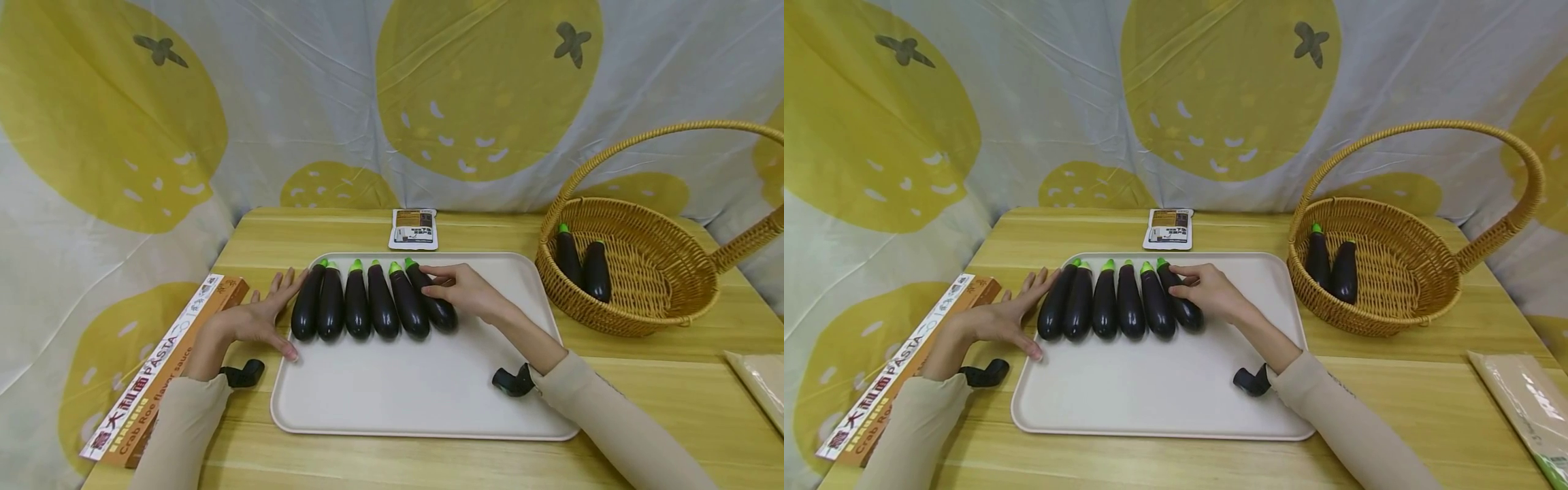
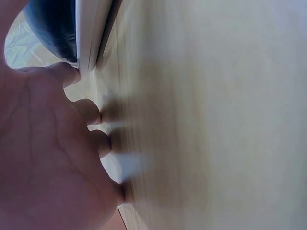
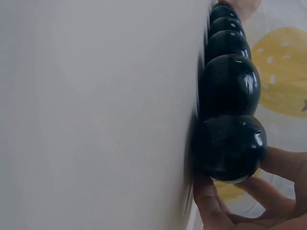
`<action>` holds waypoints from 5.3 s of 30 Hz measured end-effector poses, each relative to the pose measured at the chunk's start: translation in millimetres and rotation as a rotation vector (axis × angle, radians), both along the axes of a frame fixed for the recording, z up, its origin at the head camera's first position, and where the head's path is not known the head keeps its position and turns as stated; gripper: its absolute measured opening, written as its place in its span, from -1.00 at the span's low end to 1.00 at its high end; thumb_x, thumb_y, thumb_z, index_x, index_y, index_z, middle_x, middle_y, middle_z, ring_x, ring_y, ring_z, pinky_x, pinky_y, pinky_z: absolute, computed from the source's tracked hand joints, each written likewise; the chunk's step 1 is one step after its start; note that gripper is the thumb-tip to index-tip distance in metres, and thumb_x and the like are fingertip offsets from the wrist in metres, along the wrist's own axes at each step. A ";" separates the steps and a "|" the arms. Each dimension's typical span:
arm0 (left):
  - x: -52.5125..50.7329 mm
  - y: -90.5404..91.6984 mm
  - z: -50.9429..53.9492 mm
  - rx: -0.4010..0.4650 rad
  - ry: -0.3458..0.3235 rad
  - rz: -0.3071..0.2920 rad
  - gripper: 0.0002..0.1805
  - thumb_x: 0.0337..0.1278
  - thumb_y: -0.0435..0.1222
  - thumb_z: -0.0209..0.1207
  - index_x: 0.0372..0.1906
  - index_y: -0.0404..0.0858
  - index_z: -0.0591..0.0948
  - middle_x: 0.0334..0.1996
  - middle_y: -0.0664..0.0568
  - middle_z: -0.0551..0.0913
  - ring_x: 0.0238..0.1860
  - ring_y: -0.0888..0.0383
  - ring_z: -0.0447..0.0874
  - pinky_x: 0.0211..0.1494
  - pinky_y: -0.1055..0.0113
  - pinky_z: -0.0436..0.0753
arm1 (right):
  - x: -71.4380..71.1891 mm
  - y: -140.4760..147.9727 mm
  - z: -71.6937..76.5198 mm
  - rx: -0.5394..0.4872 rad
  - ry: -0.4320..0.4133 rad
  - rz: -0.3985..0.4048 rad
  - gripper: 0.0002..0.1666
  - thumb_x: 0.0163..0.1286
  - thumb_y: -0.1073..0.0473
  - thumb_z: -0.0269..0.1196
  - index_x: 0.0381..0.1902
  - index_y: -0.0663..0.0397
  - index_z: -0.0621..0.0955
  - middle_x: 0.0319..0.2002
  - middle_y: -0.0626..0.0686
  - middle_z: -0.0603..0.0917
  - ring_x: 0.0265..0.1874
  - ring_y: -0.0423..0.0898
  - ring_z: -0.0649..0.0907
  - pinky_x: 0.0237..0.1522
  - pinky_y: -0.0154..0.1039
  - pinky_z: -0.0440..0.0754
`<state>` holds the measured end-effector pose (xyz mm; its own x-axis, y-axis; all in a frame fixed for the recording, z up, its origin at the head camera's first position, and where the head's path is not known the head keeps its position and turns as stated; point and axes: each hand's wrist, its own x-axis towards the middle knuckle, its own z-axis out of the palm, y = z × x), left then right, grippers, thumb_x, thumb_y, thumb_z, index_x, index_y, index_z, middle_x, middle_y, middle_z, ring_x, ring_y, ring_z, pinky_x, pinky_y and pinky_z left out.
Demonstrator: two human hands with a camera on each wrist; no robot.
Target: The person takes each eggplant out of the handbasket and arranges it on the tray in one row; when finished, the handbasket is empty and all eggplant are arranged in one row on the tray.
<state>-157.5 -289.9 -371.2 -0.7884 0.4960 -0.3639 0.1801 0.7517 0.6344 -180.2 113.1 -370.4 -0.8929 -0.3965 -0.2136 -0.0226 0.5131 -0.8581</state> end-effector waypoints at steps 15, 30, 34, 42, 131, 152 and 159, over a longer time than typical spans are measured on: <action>0.0 -0.1 -0.4 0.001 0.004 -0.001 0.69 -0.39 0.02 0.69 0.69 -0.07 -0.36 0.60 -0.38 -0.64 0.57 -0.40 -0.82 0.39 -0.60 -0.61 | -0.2 0.1 0.8 -0.005 -0.018 0.022 -0.36 0.51 0.07 0.29 0.49 -0.05 0.47 0.34 0.25 0.62 0.26 0.11 0.64 0.26 -0.06 0.55; -0.3 -0.9 -0.9 0.000 0.001 0.001 0.68 -0.39 0.02 0.69 0.69 -0.05 -0.36 0.61 -0.36 -0.63 0.58 -0.40 -0.81 0.38 -0.60 -0.61 | -4.2 3.5 4.7 -0.056 -0.096 0.058 -0.34 0.55 0.13 0.23 0.55 -0.07 0.40 0.15 0.27 0.70 -0.11 -0.13 0.62 -0.16 -0.36 0.63; -0.5 -0.5 -0.3 -0.002 0.004 -0.003 0.68 -0.38 0.02 0.69 0.69 -0.05 -0.36 0.61 -0.37 -0.63 0.58 -0.40 -0.80 0.39 -0.60 -0.60 | -5.7 5.5 6.2 -0.058 -0.114 0.060 -0.33 0.56 0.11 0.23 0.57 -0.06 0.37 0.17 0.27 0.69 -0.11 -0.15 0.63 -0.10 -0.33 0.68; -0.8 0.7 0.0 -0.005 0.004 -0.007 0.68 -0.37 0.02 0.69 0.69 -0.04 -0.37 0.61 -0.36 -0.64 0.57 -0.40 -0.81 0.39 -0.60 -0.60 | -6.6 18.0 12.9 -0.027 -0.072 0.098 -0.26 0.57 0.04 0.21 0.61 -0.02 0.29 0.18 0.23 0.70 -0.06 -0.06 0.64 0.09 -0.15 0.72; -0.3 -0.8 -0.7 0.004 -0.002 -0.014 0.68 -0.35 0.03 0.67 0.68 -0.10 -0.38 0.59 -0.40 -0.65 0.56 -0.44 -0.80 0.38 -0.60 -0.60 | 6.3 242.2 21.7 0.292 -0.080 -0.216 -0.24 0.71 0.05 -0.09 0.63 0.34 -0.03 0.24 0.52 0.46 -0.41 -0.28 0.48 -0.37 -0.28 0.60; -0.2 -1.0 -0.5 -0.006 0.000 -0.012 0.68 -0.36 0.03 0.68 0.69 -0.08 -0.38 0.60 -0.38 -0.65 0.57 -0.42 -0.81 0.38 -0.61 -0.60 | 16.4 254.5 48.7 0.166 -0.045 -0.254 -0.17 0.71 -0.12 -0.10 0.67 0.10 -0.12 0.64 0.31 0.07 -0.21 -0.77 0.45 -0.12 -0.41 0.73; -0.2 -0.6 0.7 -0.001 -0.002 -0.011 0.69 -0.36 0.03 0.68 0.68 -0.10 -0.38 0.60 -0.39 -0.65 0.57 -0.43 -0.81 0.37 -0.61 -0.60 | 28.8 258.4 54.7 0.153 0.026 -0.266 -0.21 0.69 -0.14 -0.05 0.69 -0.11 -0.02 0.70 0.20 -0.17 -0.10 -0.80 0.37 -0.17 -0.49 0.65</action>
